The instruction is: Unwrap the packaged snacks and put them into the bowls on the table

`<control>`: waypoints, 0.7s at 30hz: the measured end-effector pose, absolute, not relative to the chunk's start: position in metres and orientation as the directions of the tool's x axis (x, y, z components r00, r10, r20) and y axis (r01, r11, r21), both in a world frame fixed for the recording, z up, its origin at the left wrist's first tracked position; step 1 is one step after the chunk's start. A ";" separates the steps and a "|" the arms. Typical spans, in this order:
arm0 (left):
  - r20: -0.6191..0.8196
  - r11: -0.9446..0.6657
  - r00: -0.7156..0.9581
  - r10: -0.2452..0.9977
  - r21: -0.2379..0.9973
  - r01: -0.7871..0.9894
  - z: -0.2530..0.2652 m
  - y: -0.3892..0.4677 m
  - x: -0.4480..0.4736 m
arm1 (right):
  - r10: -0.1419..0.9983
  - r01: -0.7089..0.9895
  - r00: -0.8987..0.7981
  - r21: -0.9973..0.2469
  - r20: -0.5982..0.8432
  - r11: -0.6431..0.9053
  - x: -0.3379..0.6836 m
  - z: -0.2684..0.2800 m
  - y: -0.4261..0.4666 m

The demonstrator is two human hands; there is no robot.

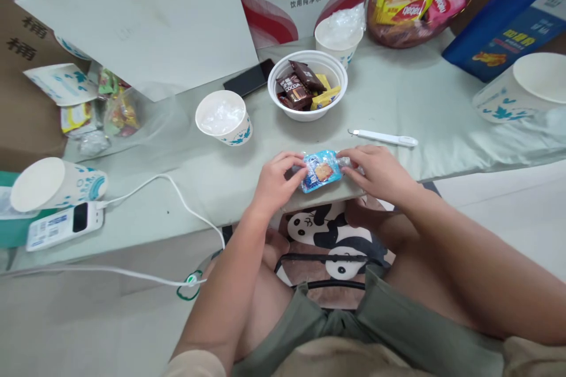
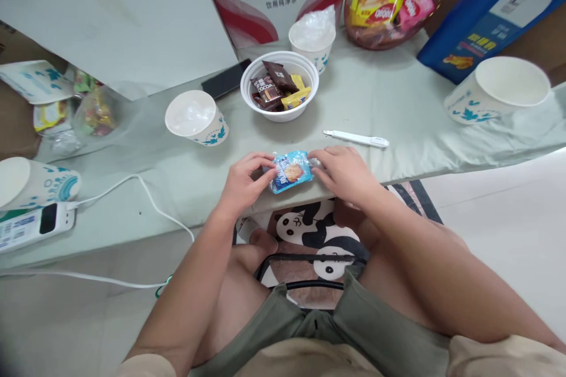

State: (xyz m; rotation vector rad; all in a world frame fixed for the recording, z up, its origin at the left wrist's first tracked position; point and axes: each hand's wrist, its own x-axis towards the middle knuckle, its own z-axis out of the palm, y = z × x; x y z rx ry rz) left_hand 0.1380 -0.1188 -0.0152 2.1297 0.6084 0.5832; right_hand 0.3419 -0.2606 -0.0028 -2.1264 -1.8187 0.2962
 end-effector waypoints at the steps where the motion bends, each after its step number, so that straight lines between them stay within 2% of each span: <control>1: 0.197 -0.542 0.772 0.605 0.812 0.217 -0.015 -0.117 0.136 | 0.984 0.916 0.174 -0.374 0.038 -0.148 0.344 -0.003 -0.260; 5: 0.227 -0.492 0.693 0.684 0.845 0.208 -0.015 -0.116 0.134 | 0.973 0.915 0.232 -0.339 -0.006 -0.221 0.349 -0.002 -0.260; 8: 0.157 -0.273 0.510 0.846 0.948 0.161 -0.016 -0.113 0.136 | 0.951 0.898 0.305 -0.316 -0.054 -0.306 0.350 0.002 -0.260; 11: -0.018 -0.048 0.342 0.940 0.982 0.184 -0.016 -0.103 0.130 | 0.927 0.859 0.372 -0.365 -0.038 -0.359 0.348 0.006 -0.261; 13: -0.110 0.010 0.310 0.944 0.951 0.309 -0.014 -0.096 0.123 | 0.933 0.841 0.353 -0.461 0.072 -0.282 0.344 0.007 -0.261; 16: -0.113 -0.074 0.301 0.947 0.834 0.546 -0.009 -0.089 0.111 | 0.951 0.843 0.212 -0.535 0.226 -0.061 0.333 0.004 -0.258; 19: -0.094 -0.138 0.286 0.954 0.709 0.691 -0.004 -0.086 0.105 | 0.982 0.852 0.117 -0.523 0.149 -0.022 0.330 0.000 -0.254; 21: -0.102 -0.128 0.254 0.962 0.652 0.747 -0.001 -0.084 0.102 | 0.980 0.839 0.171 -0.537 0.106 -0.088 0.335 -0.001 -0.253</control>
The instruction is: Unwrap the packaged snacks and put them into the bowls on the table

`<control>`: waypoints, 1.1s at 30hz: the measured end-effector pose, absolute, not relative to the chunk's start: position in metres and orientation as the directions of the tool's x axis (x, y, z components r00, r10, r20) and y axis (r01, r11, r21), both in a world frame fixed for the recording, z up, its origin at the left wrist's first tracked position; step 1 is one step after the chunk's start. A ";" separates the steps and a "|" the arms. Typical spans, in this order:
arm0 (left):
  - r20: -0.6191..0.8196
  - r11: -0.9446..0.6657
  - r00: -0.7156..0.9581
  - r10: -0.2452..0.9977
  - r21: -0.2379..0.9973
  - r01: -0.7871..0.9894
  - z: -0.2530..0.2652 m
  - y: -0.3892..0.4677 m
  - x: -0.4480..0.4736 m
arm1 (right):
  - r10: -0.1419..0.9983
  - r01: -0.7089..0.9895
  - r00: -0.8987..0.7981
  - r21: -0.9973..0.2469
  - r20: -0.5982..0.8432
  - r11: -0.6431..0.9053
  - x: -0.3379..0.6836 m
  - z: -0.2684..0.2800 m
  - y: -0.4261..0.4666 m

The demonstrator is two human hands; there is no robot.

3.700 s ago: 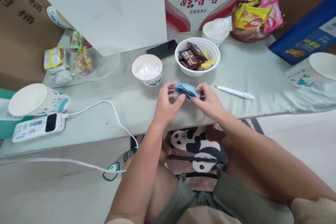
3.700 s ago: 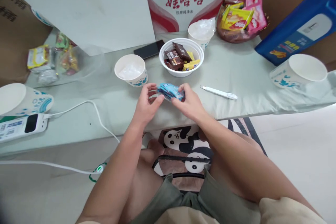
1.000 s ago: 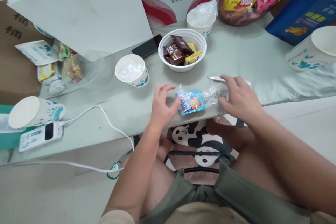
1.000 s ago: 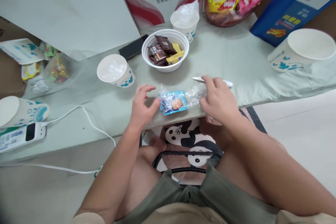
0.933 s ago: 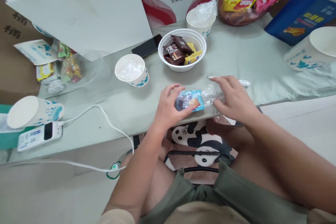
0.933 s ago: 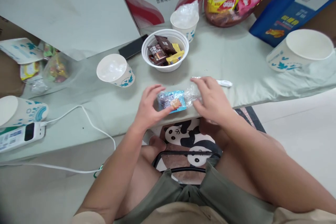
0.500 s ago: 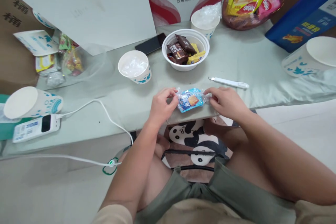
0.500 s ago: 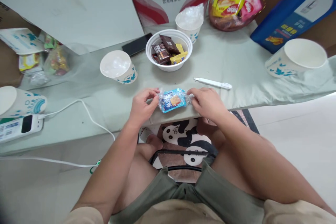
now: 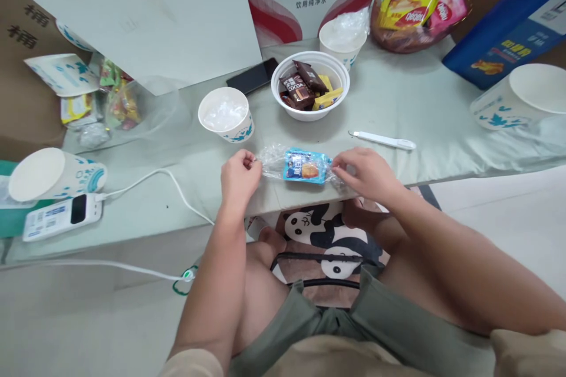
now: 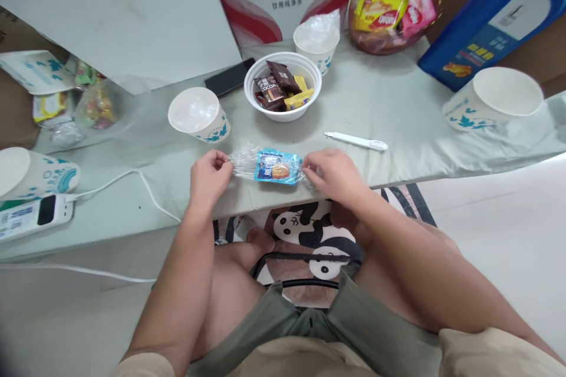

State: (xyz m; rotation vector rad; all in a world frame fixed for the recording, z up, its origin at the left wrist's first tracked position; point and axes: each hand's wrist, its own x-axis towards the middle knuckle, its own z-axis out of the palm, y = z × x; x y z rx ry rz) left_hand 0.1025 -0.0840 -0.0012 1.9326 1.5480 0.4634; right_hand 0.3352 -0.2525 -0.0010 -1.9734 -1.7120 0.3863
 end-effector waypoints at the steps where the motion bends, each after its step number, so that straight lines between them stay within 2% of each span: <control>1: -0.104 -0.120 0.236 0.966 0.627 0.770 -0.001 -0.082 0.101 | 0.968 0.825 0.226 -0.551 0.113 -0.128 0.339 0.000 -0.253; 3: -0.087 -0.115 0.206 0.975 0.594 0.796 0.000 -0.079 0.099 | 0.928 0.795 0.331 -0.581 0.171 -0.176 0.344 0.002 -0.254; 5: 0.004 -0.175 0.216 0.976 0.606 0.776 -0.002 -0.078 0.098 | 0.910 0.789 0.345 -0.596 0.229 -0.149 0.343 0.003 -0.255; 7: 0.171 -0.346 0.312 0.934 0.644 0.682 -0.004 -0.078 0.100 | 0.940 0.803 0.261 -0.589 0.219 -0.086 0.335 0.002 -0.254; 9: 0.289 -0.526 0.465 0.837 0.658 0.538 -0.007 -0.081 0.104 | 0.977 0.830 0.155 -0.555 0.147 -0.048 0.325 -0.002 -0.252; 11: 0.240 -0.571 0.604 0.760 0.691 0.444 -0.010 -0.084 0.108 | 0.989 0.844 0.110 -0.536 0.103 -0.038 0.319 -0.004 -0.250; 14: 0.128 -0.517 0.672 0.729 0.746 0.419 -0.010 -0.089 0.111 | 0.978 0.812 0.148 -0.582 0.146 -0.036 0.321 -0.003 -0.252; 20: 0.265 -0.534 0.588 0.765 0.772 0.346 0.002 -0.097 0.121 | 0.890 0.762 0.376 -0.632 0.257 -0.140 0.330 0.000 -0.255; 25: 0.196 -0.439 0.514 0.835 0.800 0.409 0.001 -0.091 0.128 | 0.969 0.846 0.176 -0.530 0.174 -0.059 0.317 -0.011 -0.237; 27: 0.197 -0.434 0.492 0.848 0.791 0.432 -0.001 -0.086 0.128 | 0.973 0.849 0.147 -0.528 0.177 -0.032 0.315 -0.013 -0.230; 33: 0.283 -0.532 0.509 0.813 0.716 0.452 -0.006 -0.073 0.127 | 0.887 0.796 0.307 -0.604 0.346 -0.040 0.329 -0.003 -0.221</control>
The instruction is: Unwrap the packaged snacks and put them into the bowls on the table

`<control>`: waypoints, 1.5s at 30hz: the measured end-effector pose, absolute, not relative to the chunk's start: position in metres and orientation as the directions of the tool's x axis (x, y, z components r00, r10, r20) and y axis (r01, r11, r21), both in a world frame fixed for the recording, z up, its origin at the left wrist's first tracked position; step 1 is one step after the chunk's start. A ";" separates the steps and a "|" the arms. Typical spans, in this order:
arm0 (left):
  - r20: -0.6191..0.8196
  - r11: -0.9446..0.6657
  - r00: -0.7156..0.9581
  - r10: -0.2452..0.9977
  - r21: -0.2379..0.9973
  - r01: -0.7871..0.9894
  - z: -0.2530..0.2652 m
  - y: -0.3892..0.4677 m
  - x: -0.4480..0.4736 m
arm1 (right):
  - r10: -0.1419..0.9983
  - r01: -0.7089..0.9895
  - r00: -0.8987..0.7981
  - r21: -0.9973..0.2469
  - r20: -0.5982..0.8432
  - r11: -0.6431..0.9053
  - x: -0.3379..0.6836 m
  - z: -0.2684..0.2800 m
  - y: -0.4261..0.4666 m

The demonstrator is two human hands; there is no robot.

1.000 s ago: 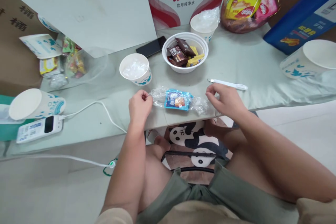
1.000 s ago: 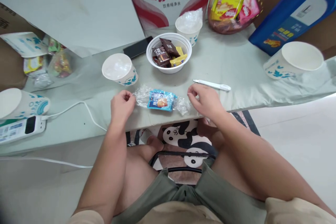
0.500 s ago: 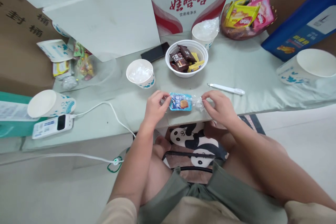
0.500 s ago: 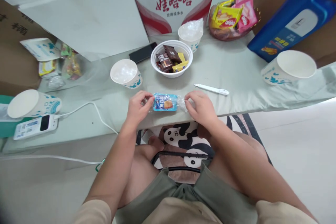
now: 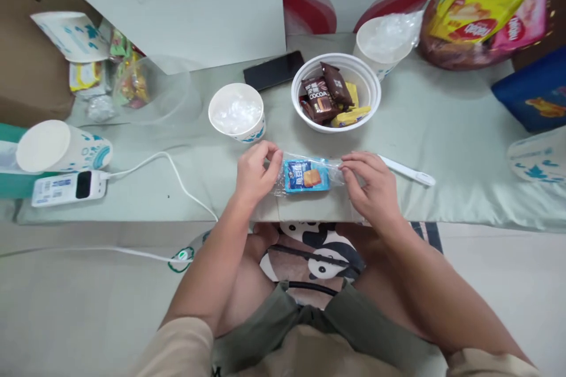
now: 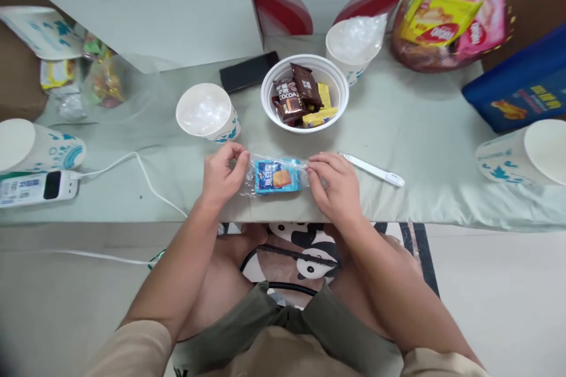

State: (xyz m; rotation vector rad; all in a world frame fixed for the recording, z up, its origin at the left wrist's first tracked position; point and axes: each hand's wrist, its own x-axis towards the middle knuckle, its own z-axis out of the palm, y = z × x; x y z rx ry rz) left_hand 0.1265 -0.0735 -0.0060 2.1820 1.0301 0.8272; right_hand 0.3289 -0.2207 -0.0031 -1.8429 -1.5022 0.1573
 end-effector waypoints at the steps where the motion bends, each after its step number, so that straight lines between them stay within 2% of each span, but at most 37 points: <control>1: 0.288 -0.551 0.537 0.793 0.715 0.431 -0.006 -0.073 0.127 | 0.879 0.797 0.330 -0.600 0.344 -0.065 0.331 0.000 -0.220; 6: 0.263 -0.561 0.617 0.742 0.748 0.355 0.000 -0.073 0.132 | 0.852 0.837 0.422 -0.495 0.310 -0.234 0.338 0.012 -0.218; 10: 0.284 -0.566 0.620 0.732 0.760 0.320 0.005 -0.073 0.134 | 0.808 0.845 0.473 -0.441 0.351 -0.303 0.346 0.018 -0.212; 13: 0.335 -0.599 0.604 0.723 0.740 0.306 0.006 -0.074 0.135 | 0.743 0.892 0.436 -0.353 0.507 -0.282 0.345 0.022 -0.213; 15: 0.360 -0.592 0.565 0.743 0.747 0.302 0.005 -0.075 0.136 | 0.682 0.928 0.364 -0.305 0.635 -0.212 0.336 0.024 -0.217; 17: 0.292 -0.503 0.533 0.794 0.809 0.306 0.002 -0.078 0.137 | 0.724 0.957 0.247 -0.279 0.645 -0.078 0.323 0.023 -0.220; 19: 0.194 -0.395 0.523 0.830 0.866 0.305 -0.001 -0.083 0.138 | 0.850 0.956 0.123 -0.291 0.512 0.036 0.310 0.020 -0.221; 21: 0.116 -0.318 0.530 0.840 0.896 0.309 -0.004 -0.088 0.138 | 0.937 0.945 0.061 -0.322 0.344 0.057 0.300 0.013 -0.221; 23: 0.051 -0.278 0.552 0.832 0.900 0.336 -0.006 -0.092 0.137 | 0.968 0.940 0.048 -0.339 0.246 0.040 0.296 0.005 -0.219; 26: -0.015 -0.265 0.581 0.813 0.880 0.393 -0.005 -0.096 0.136 | 0.980 0.936 0.048 -0.352 0.193 0.023 0.298 -0.005 -0.219; 30: 0.035 -0.308 0.569 0.821 0.868 0.390 0.002 -0.097 0.135 | 0.968 0.926 0.085 -0.377 0.238 0.012 0.302 -0.008 -0.219; 34: 0.064 -0.404 0.679 0.731 0.843 0.356 0.007 -0.096 0.136 | 0.943 0.923 0.144 -0.384 0.301 -0.019 0.307 -0.003 -0.217; 39: -0.004 -0.235 0.641 0.767 0.929 0.287 0.008 -0.091 0.136 | 0.937 0.909 0.105 -0.414 0.332 0.045 0.313 -0.002 -0.217; 45: 0.007 -0.120 0.528 0.849 0.976 0.180 -0.001 -0.087 0.137 | 0.888 0.889 0.097 -0.440 0.450 0.127 0.313 -0.007 -0.219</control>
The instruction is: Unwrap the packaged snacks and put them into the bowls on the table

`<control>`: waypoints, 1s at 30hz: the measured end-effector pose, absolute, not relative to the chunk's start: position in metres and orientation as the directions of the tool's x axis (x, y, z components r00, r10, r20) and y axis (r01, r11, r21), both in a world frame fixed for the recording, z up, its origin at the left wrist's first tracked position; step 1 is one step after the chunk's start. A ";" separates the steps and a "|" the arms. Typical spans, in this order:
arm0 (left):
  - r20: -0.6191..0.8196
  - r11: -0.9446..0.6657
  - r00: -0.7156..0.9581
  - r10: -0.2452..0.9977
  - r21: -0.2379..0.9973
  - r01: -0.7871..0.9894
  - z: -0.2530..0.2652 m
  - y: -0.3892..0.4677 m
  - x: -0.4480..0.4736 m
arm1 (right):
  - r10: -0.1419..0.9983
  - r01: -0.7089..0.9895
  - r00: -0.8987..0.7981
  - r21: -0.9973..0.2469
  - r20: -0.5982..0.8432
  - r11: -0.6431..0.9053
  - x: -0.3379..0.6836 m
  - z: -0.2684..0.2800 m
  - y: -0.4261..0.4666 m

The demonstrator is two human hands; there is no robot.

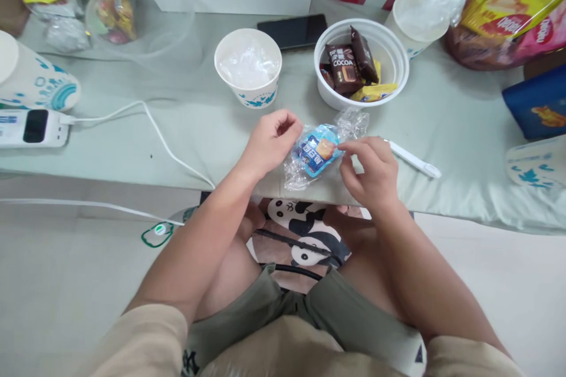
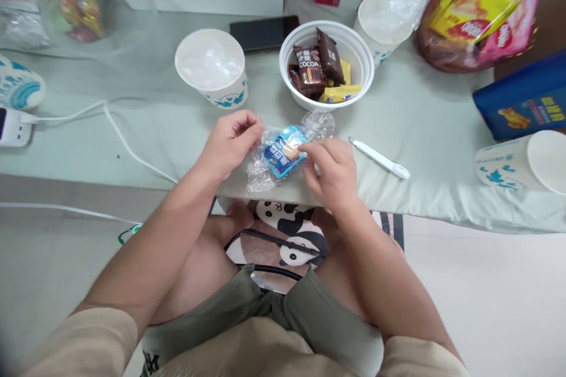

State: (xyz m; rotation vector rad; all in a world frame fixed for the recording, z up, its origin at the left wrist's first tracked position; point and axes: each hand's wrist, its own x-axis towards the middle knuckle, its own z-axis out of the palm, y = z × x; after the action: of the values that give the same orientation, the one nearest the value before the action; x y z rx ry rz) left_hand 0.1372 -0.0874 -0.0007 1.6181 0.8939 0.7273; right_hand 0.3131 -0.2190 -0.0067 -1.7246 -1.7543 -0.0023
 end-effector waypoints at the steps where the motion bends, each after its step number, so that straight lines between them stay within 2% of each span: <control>1: 0.003 -0.100 0.497 0.868 0.981 0.169 -0.003 -0.087 0.137 | 0.878 0.885 0.093 -0.442 0.470 0.143 0.314 -0.008 -0.219; 6: 0.016 -0.079 0.311 0.950 0.978 0.193 -0.014 -0.078 0.134 | 0.847 0.881 0.019 -0.410 0.532 0.238 0.325 -0.014 -0.225; 9: 0.004 -0.079 0.284 0.959 0.964 0.254 -0.020 -0.072 0.127 | 0.882 0.893 0.041 -0.414 0.469 0.178 0.337 -0.016 -0.233; 12: 0.047 -0.158 0.310 0.950 0.925 0.345 -0.023 -0.067 0.120 | 0.910 0.902 0.153 -0.431 0.386 0.031 0.349 -0.016 -0.240; 14: 0.080 -0.213 0.333 0.940 0.898 0.386 -0.021 -0.066 0.117 | 0.907 0.892 0.284 -0.432 0.311 -0.131 0.353 -0.014 -0.242; 17: 0.063 -0.219 0.338 0.939 0.868 0.446 -0.015 -0.067 0.116 | 0.846 0.840 0.483 -0.393 0.226 -0.374 0.350 -0.012 -0.239; 19: 0.016 -0.187 0.323 0.946 0.842 0.506 -0.011 -0.069 0.117 | 0.808 0.815 0.546 -0.365 0.221 -0.450 0.345 -0.010 -0.235; 21: -0.005 -0.172 0.310 0.951 0.822 0.543 -0.008 -0.071 0.118 | 0.805 0.825 0.537 -0.357 0.252 -0.438 0.341 -0.009 -0.230; 24: 0.086 -0.259 0.353 0.932 0.839 0.478 -0.007 -0.073 0.120 | 0.844 0.883 0.412 -0.378 0.342 -0.278 0.336 -0.011 -0.223; 27: 0.182 -0.380 0.484 0.856 0.856 0.350 -0.008 -0.073 0.122 | 0.887 0.922 0.246 -0.377 0.391 -0.089 0.334 -0.017 -0.217; 30: 0.160 -0.464 0.676 0.720 0.835 0.296 -0.006 -0.073 0.126 | 0.920 0.912 0.161 -0.409 0.358 0.000 0.334 -0.022 -0.214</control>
State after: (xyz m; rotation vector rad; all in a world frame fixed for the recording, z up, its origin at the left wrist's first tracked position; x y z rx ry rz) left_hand 0.1262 -0.0731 -0.0065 2.0516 0.7813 0.6433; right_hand 0.3342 -0.2140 -0.0222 -1.8926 -1.7333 0.0170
